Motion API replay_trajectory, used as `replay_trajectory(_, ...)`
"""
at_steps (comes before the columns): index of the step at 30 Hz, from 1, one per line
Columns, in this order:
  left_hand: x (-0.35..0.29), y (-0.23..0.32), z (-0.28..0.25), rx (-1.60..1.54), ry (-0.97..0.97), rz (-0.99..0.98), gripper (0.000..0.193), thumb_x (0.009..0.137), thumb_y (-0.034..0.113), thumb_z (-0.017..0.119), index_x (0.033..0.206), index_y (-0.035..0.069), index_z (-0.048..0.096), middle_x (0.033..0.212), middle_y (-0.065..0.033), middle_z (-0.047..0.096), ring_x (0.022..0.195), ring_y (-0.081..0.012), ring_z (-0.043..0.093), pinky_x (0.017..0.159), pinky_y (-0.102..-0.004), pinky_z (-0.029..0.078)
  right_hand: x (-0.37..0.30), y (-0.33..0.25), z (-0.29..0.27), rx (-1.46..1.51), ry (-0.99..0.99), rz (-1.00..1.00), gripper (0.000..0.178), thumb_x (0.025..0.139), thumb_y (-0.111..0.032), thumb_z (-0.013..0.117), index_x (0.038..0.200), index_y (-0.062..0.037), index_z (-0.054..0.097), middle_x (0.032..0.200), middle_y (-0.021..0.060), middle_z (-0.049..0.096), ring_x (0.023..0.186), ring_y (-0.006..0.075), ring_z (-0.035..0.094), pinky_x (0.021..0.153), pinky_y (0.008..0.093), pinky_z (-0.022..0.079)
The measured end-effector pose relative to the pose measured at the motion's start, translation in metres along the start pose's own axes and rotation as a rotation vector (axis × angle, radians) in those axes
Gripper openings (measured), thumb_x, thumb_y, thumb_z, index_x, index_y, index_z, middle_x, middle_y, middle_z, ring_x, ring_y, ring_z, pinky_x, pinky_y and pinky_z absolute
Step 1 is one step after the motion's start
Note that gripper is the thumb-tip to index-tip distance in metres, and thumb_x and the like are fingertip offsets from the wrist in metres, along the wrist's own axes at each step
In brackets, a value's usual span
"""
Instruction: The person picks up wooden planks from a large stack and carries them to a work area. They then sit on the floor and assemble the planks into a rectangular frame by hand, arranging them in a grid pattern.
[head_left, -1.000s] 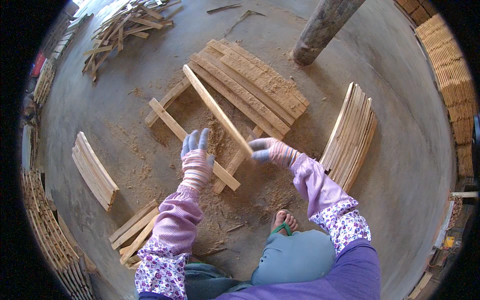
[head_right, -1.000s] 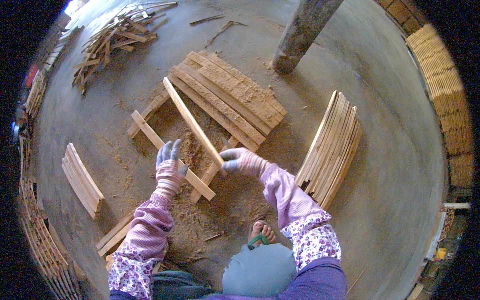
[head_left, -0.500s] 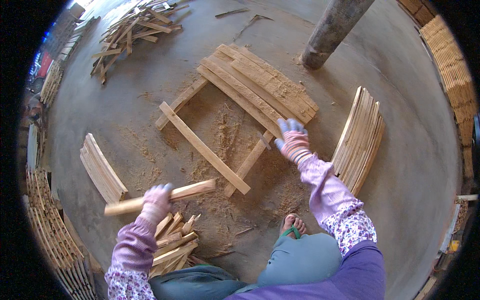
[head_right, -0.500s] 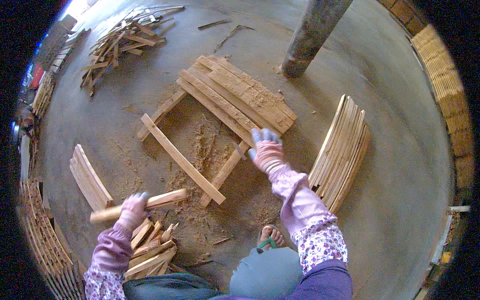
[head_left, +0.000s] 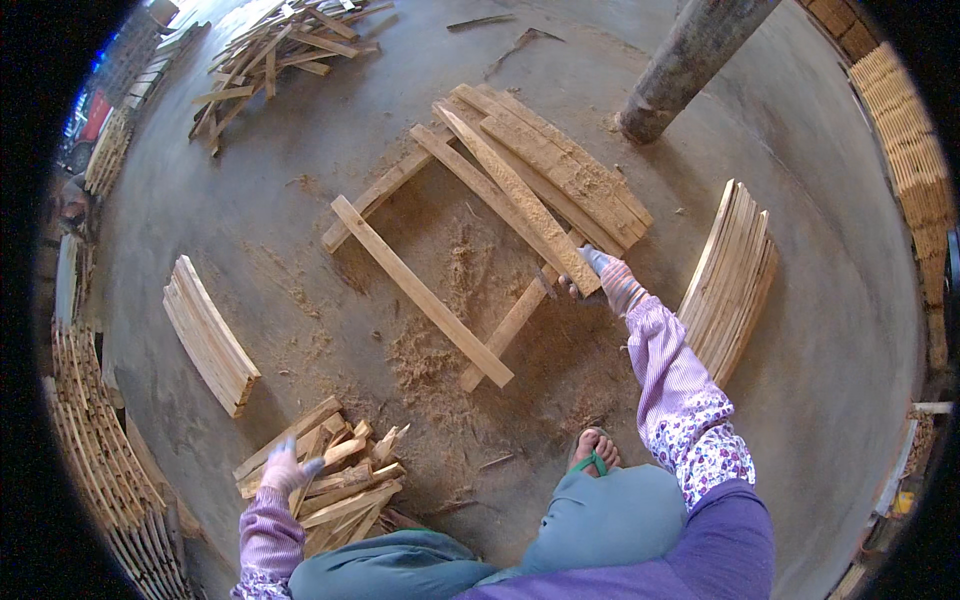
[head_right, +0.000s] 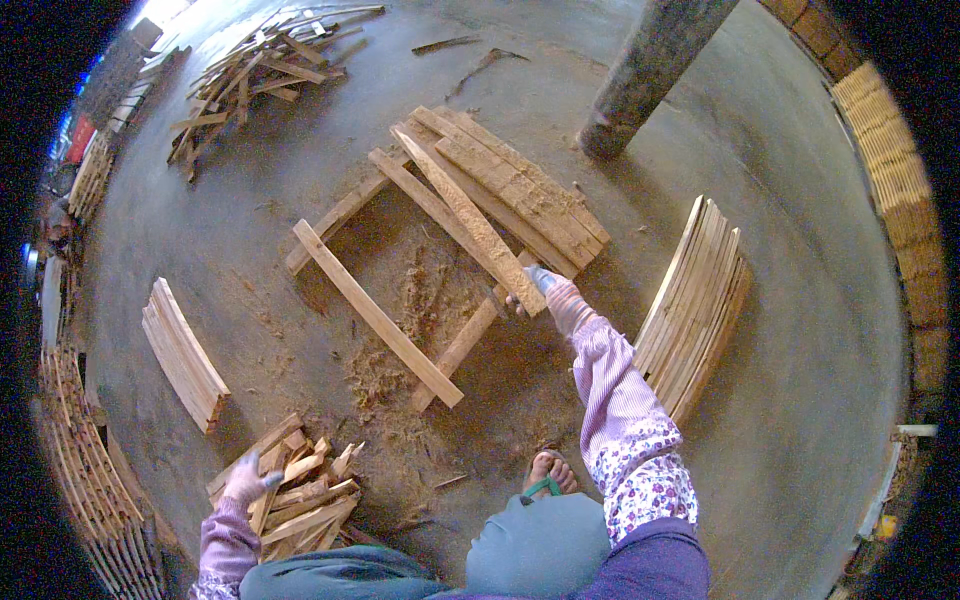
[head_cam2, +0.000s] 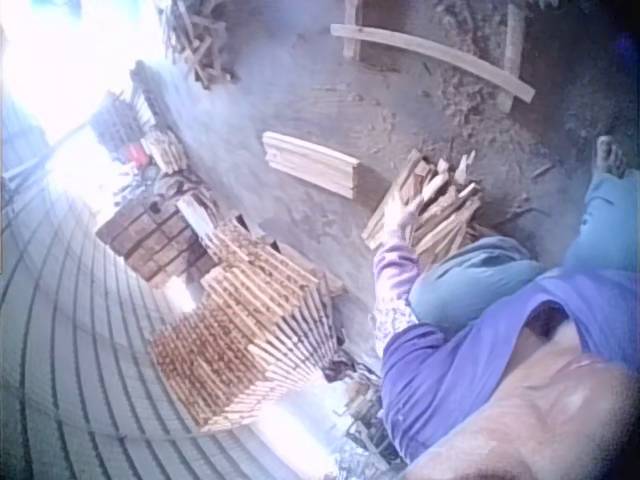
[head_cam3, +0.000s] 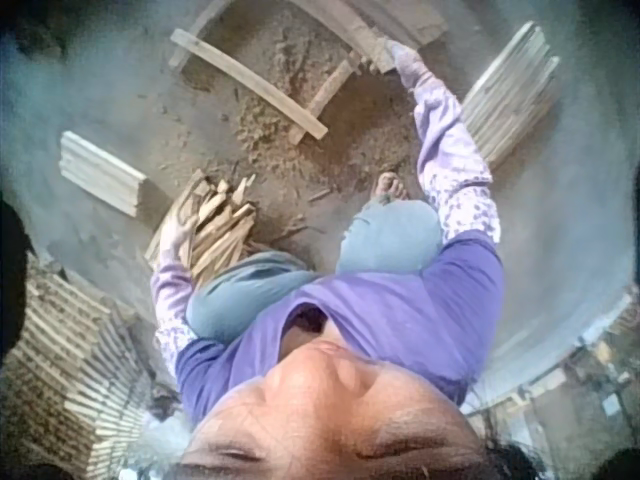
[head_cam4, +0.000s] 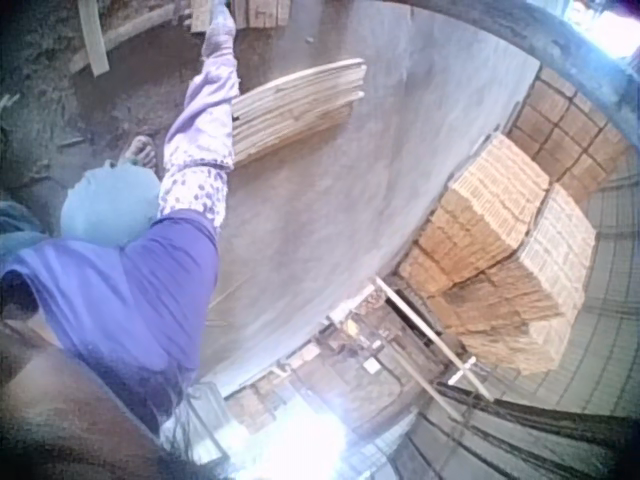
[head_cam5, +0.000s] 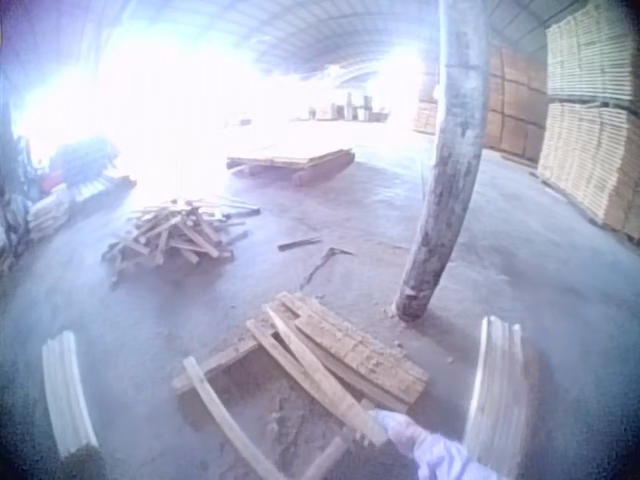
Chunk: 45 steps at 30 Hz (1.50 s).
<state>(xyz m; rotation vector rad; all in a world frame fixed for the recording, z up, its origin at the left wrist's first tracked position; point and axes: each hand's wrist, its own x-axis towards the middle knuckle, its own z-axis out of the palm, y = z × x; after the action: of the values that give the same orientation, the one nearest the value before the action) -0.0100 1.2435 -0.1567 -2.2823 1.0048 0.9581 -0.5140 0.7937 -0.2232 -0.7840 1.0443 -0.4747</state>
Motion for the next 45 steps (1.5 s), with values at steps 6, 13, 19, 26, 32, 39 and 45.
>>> replay_trajectory(6,0.022,0.163,-0.081,-0.018,0.337,0.539,0.062,0.091,0.041,0.066,0.142,0.01,0.046,0.142,-0.021,0.05,0.131,-0.0379,0.048,0.108,-0.0457,0.041,0.002,0.002,0.005,-0.122,-0.125,-0.063,0.034,0.103,-0.031,0.052,0.117,-0.0013,0.062,0.091,0.0102,0.071,0.07,0.0172,0.067,0.063,0.0286,0.055)
replay_trajectory(13,0.027,0.337,-0.061,-0.377,0.236,0.908,0.056,0.092,0.04,0.065,0.138,0.009,0.051,0.134,-0.0183,0.056,0.124,-0.0371,0.054,0.104,-0.0436,0.045,0.005,0.016,0.021,0.122,-0.197,0.12,0.034,0.101,-0.027,0.057,0.122,-0.0008,0.053,0.095,0.0113,0.068,0.078,0.0205,0.068,0.068,0.0344,0.061)
replay_trajectory(19,0.026,0.384,-0.036,-0.85,-0.027,0.817,0.055,0.095,0.032,0.067,0.139,0.003,0.05,0.131,-0.0167,0.06,0.121,-0.0262,0.057,0.101,-0.0351,0.046,-0.001,0.02,0.034,-0.159,-0.148,-0.049,0.041,0.097,-0.034,0.065,0.125,-0.0062,0.053,0.091,0.0048,0.066,0.071,0.0115,0.063,0.062,0.0275,0.057)
replay_trajectory(26,0.058,0.408,-0.051,-1.259,0.048,0.676,0.069,0.097,0.039,0.065,0.148,0.001,0.036,0.126,-0.0109,0.06,0.108,-0.0165,0.057,0.092,-0.0294,0.047,-0.034,0.045,0.09,-0.99,0.216,-0.289,0.069,0.086,-0.048,0.071,0.134,-0.0068,0.043,0.115,0.0262,0.064,0.099,0.0431,0.066,0.086,0.048,0.052)
replay_trajectory(32,0.077,0.417,-0.034,-1.603,-0.168,0.395,0.046,0.097,0.034,0.064,0.126,-0.001,0.053,0.106,-0.0079,0.065,0.087,-0.0158,0.06,0.073,-0.031,0.052,-0.043,0.013,0.136,-1.407,-0.039,-0.004,0.068,0.089,-0.05,0.064,0.132,-0.0029,0.04,0.107,0.0286,0.067,0.102,0.0408,0.067,0.084,0.051,0.053)
replay_trajectory(39,0.051,0.369,-0.08,-1.438,-0.138,0.398,0.04,0.093,0.033,0.07,0.117,0.003,0.058,0.093,-0.0035,0.06,0.076,-0.0124,0.059,0.058,-0.0265,0.056,-0.015,0.04,0.083,-0.037,-0.238,0.331,0.054,0.1,-0.055,0.047,0.128,-0.0093,0.05,0.086,0.0094,0.065,0.067,0.0197,0.065,0.062,0.0359,0.057)
replay_trajectory(45,0.02,0.174,-0.116,-0.857,-0.032,0.31,0.063,0.088,0.018,0.074,0.141,0.0,0.044,0.117,-0.0143,0.062,0.1,-0.0222,0.063,0.086,-0.0355,0.055,-0.021,0.022,0.06,0.153,-0.45,0.338,0.053,0.106,-0.045,0.032,0.145,-0.0107,0.042,0.099,0.0138,0.067,0.078,0.0213,0.068,0.07,0.0342,0.059)
